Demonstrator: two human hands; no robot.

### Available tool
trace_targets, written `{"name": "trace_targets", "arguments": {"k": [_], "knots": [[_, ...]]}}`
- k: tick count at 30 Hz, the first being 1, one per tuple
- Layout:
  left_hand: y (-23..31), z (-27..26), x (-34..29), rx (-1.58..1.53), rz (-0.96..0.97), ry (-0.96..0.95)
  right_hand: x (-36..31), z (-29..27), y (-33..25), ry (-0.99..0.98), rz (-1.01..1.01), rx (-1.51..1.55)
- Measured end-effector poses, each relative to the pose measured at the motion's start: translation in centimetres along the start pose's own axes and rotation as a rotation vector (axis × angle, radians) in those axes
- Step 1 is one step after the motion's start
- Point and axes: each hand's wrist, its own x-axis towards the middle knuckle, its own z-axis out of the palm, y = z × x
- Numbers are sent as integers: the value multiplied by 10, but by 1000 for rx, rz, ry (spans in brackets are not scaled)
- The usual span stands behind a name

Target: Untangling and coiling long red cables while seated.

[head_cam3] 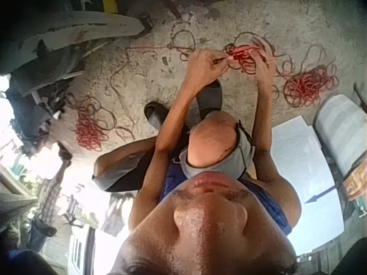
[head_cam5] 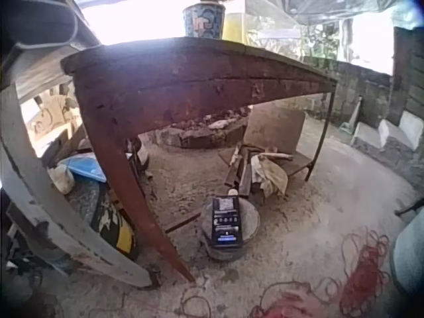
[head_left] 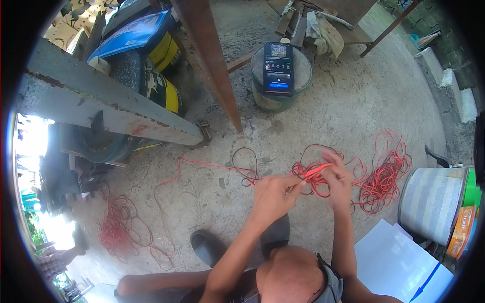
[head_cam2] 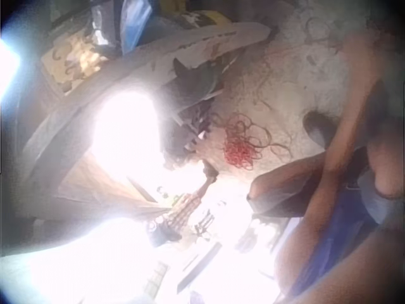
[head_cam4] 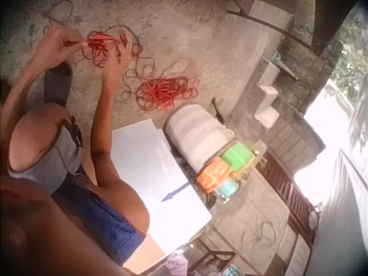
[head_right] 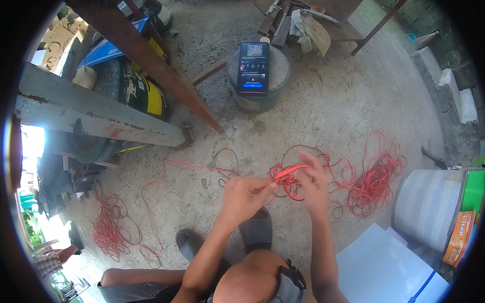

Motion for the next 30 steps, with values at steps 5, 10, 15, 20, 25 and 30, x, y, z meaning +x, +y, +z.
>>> {"name": "trace_targets", "arguments": {"k": [5,10,15,20,25,30], "knots": [[12,-10,0,-70,17,-39,5,-9,7,304,-57,-291],[18,-29,1,-247,130,-53,2,-28,-10,223,-47,-345],[-6,-28,20,-157,58,-199,-6,5,-14,-17,-437,-481],[-17,-34,36,-199,131,-228,6,20,-40,-133,-306,-357],[-19,-36,42,-135,225,-228,27,12,-19,-372,-425,-638],[-24,-50,42,-49,257,-195,33,-8,5,-210,164,165]]}}
